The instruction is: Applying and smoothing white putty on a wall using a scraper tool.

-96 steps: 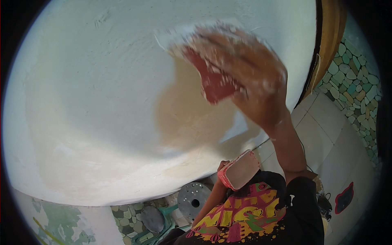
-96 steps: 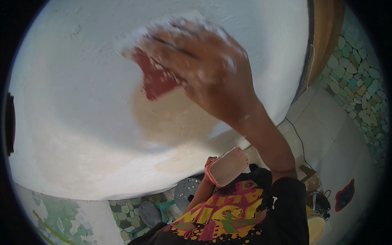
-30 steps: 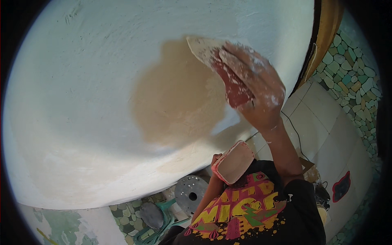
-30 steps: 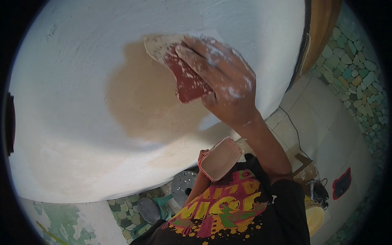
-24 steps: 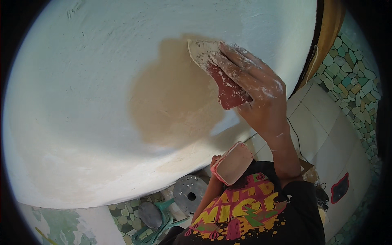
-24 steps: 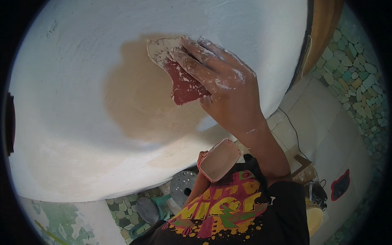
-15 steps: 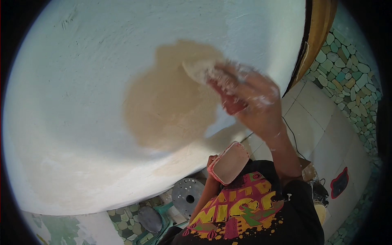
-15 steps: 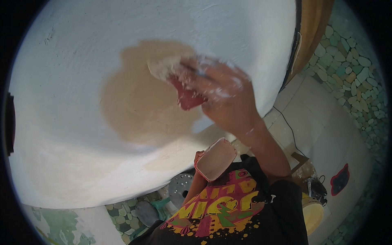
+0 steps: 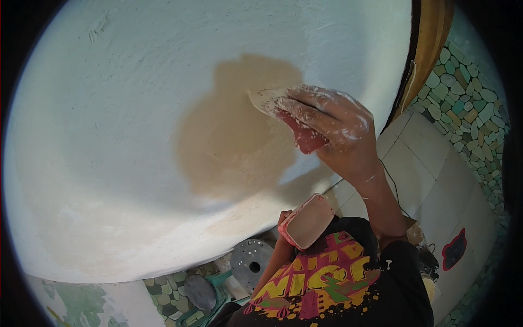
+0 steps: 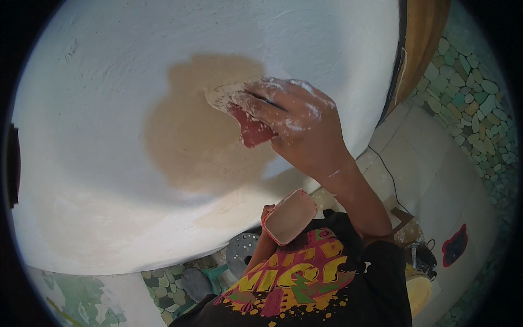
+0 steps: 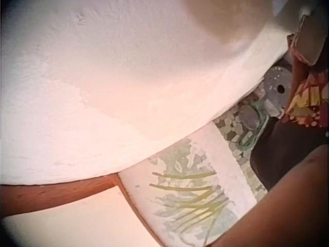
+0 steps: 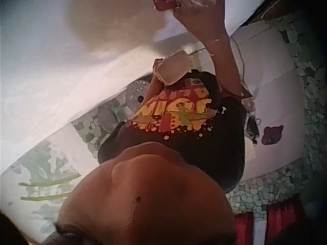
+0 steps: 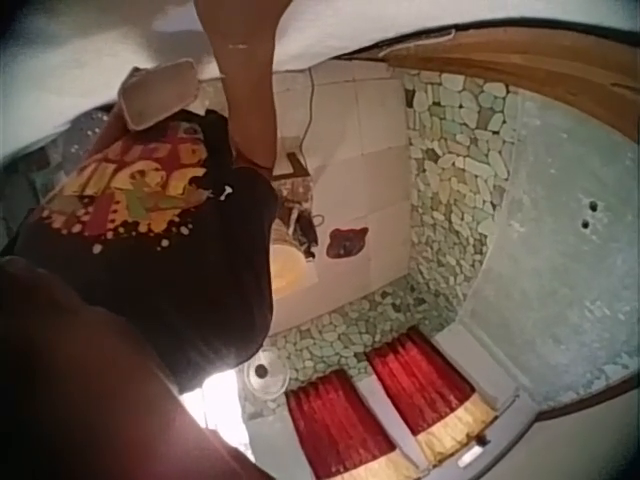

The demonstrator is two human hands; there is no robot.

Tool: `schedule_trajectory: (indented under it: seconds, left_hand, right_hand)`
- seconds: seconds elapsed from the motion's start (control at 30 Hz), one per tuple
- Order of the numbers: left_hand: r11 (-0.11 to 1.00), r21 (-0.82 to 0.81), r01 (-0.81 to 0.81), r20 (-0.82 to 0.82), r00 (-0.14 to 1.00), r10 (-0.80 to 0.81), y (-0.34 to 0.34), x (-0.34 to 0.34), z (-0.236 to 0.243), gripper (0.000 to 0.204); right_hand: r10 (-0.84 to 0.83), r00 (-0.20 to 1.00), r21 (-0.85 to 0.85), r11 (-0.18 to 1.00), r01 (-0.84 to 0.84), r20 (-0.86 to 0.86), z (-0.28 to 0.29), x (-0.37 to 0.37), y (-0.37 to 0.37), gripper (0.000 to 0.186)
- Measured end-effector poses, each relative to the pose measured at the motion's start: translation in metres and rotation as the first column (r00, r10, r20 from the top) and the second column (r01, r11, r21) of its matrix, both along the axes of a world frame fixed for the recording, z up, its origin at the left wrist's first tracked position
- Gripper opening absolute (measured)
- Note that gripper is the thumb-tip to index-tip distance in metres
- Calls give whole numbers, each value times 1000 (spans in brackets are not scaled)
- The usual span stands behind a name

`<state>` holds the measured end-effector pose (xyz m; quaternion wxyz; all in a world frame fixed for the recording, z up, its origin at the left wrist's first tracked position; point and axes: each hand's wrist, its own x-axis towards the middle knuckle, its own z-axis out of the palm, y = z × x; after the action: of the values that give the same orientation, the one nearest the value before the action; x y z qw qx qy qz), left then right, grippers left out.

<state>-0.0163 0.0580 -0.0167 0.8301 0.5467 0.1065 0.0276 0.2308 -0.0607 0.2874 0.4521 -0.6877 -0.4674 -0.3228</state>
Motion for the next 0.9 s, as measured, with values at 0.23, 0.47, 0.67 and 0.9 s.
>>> schedule_trajectory:
  seconds: [0.23,0.47,0.67,0.9]
  left_hand:
    - [1000,-28,-5,-25,1000,4,10,-9,3,69]
    - [996,-81,-31,-37,999,28,9,-10,1,69]
    - [991,-129,-32,-53,998,25,7,-13,-1,69]
    - [983,-183,-32,-64,998,20,9,-11,0,69]
  right_hand:
    - [5,999,104,995,-10,44,51,-6,13,55]
    - [37,996,-42,998,-40,-83,-2,-38,15,52]
    - [183,976,45,983,-179,-116,6,-15,3,53]
    - [-139,987,177,977,123,80,-6,14,31,52]
